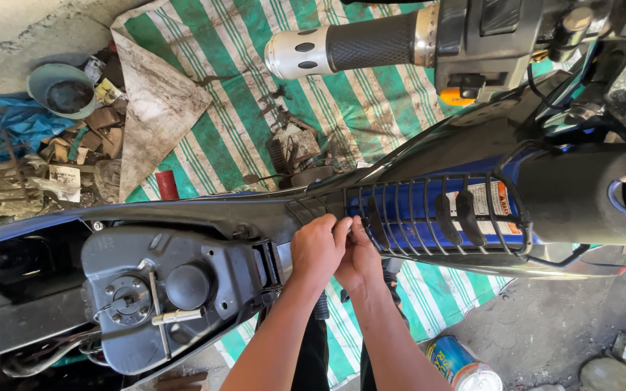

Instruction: Removing and installing bolts on a motorcycle using an Allen key

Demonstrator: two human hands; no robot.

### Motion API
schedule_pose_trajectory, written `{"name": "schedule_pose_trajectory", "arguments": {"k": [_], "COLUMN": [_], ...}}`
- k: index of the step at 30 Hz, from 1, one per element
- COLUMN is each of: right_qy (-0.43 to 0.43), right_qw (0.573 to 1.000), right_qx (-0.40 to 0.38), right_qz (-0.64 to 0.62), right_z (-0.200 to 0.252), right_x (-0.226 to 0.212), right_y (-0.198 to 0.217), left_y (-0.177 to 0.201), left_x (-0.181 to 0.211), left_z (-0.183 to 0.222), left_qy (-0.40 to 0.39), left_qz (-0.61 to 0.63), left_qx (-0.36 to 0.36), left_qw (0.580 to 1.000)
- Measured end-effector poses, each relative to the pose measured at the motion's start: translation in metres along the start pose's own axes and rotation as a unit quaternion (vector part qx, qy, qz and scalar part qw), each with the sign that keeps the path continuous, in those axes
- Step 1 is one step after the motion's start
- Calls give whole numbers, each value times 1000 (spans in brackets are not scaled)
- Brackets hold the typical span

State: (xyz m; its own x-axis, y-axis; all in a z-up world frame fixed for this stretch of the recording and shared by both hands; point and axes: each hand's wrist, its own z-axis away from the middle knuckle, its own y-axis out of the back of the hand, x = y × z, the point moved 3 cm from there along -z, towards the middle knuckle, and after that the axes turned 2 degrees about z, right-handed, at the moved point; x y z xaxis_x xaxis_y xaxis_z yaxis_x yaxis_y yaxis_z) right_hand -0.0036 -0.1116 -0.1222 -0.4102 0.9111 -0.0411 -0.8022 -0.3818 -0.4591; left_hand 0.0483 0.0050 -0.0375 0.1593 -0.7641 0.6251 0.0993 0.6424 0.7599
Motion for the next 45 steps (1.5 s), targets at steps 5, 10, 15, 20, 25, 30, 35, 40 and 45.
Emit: {"name": "schedule_pose_trajectory", "arguments": {"k": [5,10,15,20,25,30,35,40,45], "right_qy": [27,19,12,-15,12,22,19,22,25], "right_qw": [1000,1000,999,998,1000,1000,999,998,997], "right_qx": [-8,-20,-42,-66,-13,6,-25,-54,-71], "right_qz": [-5,3,17,1,15,15,23,11,36], "right_z": [40,23,11,-2,26,26,1,10,-19], "right_x": [-2,-2,-1,2,5,5,-2,1,-3], "right_y": [-41,-21,-15,-7,-33,-34,-3,-3,33], "left_y": [-4,33,39,48,23,37,30,75,81], "left_x": [-2,19,22,28,6,15,6,28,36], "left_z": [-7,-5,0,6,3,0,-5,-11,-9], "left_qy": [109,99,44,0,29,128,265,295,214], "left_qz": [24,60,33,62,21,69,143,166,100], "left_qx": [-50,-64,-37,-50,-53,-81,-149,-179,-196], "left_qw": [993,991,998,997,998,986,942,924,952]}}
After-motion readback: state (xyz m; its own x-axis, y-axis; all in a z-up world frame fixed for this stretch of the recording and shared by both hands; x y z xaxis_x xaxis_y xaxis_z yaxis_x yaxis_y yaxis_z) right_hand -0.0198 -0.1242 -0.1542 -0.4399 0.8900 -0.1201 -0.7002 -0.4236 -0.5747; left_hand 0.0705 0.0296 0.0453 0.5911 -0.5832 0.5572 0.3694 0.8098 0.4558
